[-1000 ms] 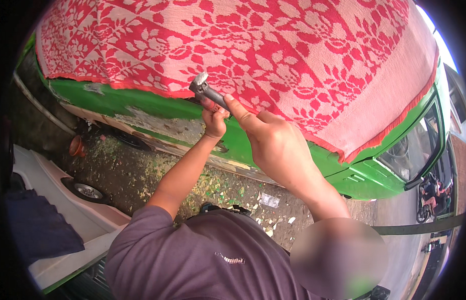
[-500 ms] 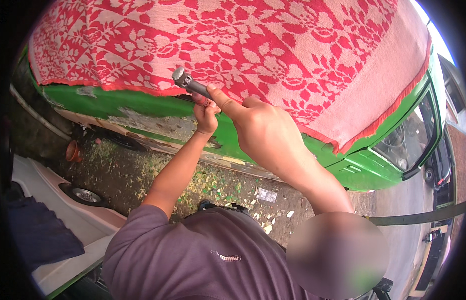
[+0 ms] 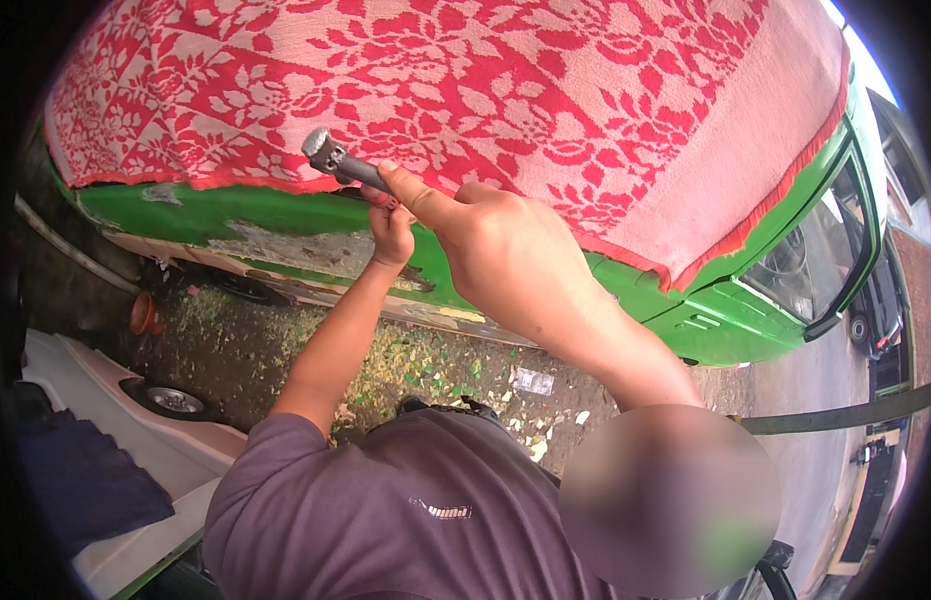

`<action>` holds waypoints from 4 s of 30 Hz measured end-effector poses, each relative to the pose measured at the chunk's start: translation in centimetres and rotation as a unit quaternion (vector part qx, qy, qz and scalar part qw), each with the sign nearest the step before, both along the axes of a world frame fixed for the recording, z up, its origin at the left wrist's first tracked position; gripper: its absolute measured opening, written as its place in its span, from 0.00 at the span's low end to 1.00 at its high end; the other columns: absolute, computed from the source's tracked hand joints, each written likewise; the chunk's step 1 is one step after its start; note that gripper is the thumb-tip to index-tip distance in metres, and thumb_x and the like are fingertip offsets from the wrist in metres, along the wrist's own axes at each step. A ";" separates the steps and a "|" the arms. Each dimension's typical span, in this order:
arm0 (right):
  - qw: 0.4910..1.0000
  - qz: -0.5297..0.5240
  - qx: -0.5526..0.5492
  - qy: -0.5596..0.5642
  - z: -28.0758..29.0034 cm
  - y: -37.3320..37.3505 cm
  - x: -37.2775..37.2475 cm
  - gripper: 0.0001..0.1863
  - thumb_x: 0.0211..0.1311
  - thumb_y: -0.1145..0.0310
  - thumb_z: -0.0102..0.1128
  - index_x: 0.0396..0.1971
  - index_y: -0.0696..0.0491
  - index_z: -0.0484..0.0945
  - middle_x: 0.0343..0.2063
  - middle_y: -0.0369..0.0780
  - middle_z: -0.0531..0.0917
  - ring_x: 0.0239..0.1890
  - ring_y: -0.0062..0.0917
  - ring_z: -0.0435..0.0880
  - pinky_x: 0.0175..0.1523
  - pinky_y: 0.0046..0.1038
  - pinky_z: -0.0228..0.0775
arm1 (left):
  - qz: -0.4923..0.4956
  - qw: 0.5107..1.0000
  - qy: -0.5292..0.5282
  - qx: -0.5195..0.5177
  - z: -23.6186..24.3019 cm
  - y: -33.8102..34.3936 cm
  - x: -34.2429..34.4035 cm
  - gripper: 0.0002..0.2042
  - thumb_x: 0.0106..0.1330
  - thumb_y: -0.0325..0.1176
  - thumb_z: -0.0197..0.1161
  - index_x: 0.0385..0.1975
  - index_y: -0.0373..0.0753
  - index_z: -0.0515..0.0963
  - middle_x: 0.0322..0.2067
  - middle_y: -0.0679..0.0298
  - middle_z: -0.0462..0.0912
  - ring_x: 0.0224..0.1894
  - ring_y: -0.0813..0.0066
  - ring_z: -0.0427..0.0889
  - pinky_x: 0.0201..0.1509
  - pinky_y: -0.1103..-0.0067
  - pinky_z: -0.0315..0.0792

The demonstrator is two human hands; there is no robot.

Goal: The person uses a hammer and chisel to chip away rust and old paint from the side panel of a green car. They then use a blowtorch to heat the metal surface while scraping it with a chisel to remove remaining material.

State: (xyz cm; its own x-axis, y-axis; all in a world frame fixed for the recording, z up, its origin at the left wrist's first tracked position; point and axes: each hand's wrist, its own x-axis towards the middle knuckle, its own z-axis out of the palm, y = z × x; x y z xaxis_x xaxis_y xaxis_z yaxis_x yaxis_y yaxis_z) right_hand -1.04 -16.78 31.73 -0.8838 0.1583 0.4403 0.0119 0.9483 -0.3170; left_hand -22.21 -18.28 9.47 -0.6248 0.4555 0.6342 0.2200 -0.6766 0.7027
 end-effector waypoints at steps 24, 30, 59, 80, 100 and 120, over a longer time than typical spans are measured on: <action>0.998 -0.046 -0.026 0.035 -1.4 3.3 -2.7 0.26 0.63 0.77 0.54 0.63 0.47 0.72 0.22 0.52 0.78 0.21 0.39 0.78 0.31 0.36 0.71 | -0.093 0.992 -0.028 -0.078 0.2 1.9 -2.4 0.06 0.70 0.30 0.51 0.30 0.37 0.67 0.23 0.71 0.66 0.23 0.85 0.60 0.26 0.82 0.57; 0.996 -0.052 -0.049 0.047 -1.0 3.3 -2.9 0.25 0.65 0.77 0.53 0.63 0.48 0.72 0.23 0.54 0.76 0.19 0.32 0.73 0.31 0.30 0.70 | -0.091 0.992 -0.040 -0.072 0.1 1.8 -2.3 0.11 0.71 0.32 0.51 0.24 0.40 0.67 0.19 0.75 0.65 0.20 0.88 0.62 0.23 0.83 0.58; 0.854 -0.140 -0.483 0.136 -10.9 6.5 9.7 0.27 0.69 0.74 0.56 0.67 0.49 0.67 0.19 0.23 0.63 0.20 0.07 0.57 0.24 0.15 0.47 | -0.081 0.978 -0.138 0.135 -1.7 -1.9 1.2 0.14 0.63 0.31 0.53 0.18 0.41 0.59 0.14 0.68 0.59 0.18 0.80 0.55 0.22 0.78 0.55; 0.711 -0.321 -0.581 0.232 -20.4 7.3 26.0 0.28 0.67 0.74 0.56 0.67 0.51 0.67 0.19 0.27 0.68 0.15 0.06 0.59 0.18 0.12 0.47 | -0.157 0.878 0.451 -0.017 -2.9 10.1 18.0 0.17 0.51 0.25 0.67 0.12 0.39 0.62 0.12 0.62 0.63 0.15 0.61 0.67 0.19 0.68 0.62; 0.717 -0.292 -0.611 0.167 -21.3 9.9 28.1 0.28 0.68 0.75 0.53 0.68 0.51 0.64 0.20 0.30 0.70 0.14 0.07 0.58 0.17 0.12 0.47 | -0.098 0.882 0.461 -0.033 -4.2 9.1 17.7 0.18 0.48 0.25 0.68 0.11 0.39 0.61 0.13 0.62 0.62 0.16 0.61 0.66 0.20 0.68 0.62; 0.722 -0.292 -0.604 0.172 -23.5 8.4 29.2 0.26 0.69 0.73 0.53 0.67 0.51 0.66 0.19 0.28 0.68 0.15 0.07 0.58 0.17 0.12 0.47 | -0.168 0.837 0.507 -0.114 -2.6 11.8 17.8 0.13 0.51 0.30 0.68 0.14 0.41 0.68 0.14 0.62 0.70 0.17 0.60 0.74 0.21 0.69 0.67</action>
State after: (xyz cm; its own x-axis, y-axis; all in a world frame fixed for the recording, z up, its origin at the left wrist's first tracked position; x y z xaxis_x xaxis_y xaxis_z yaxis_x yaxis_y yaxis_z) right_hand 28.16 -8.41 8.21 -0.3826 0.9113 -0.1521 0.0202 -0.1563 -0.9875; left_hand -4.45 -6.49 6.85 0.3712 0.6785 0.6340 0.6057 -0.6944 0.3885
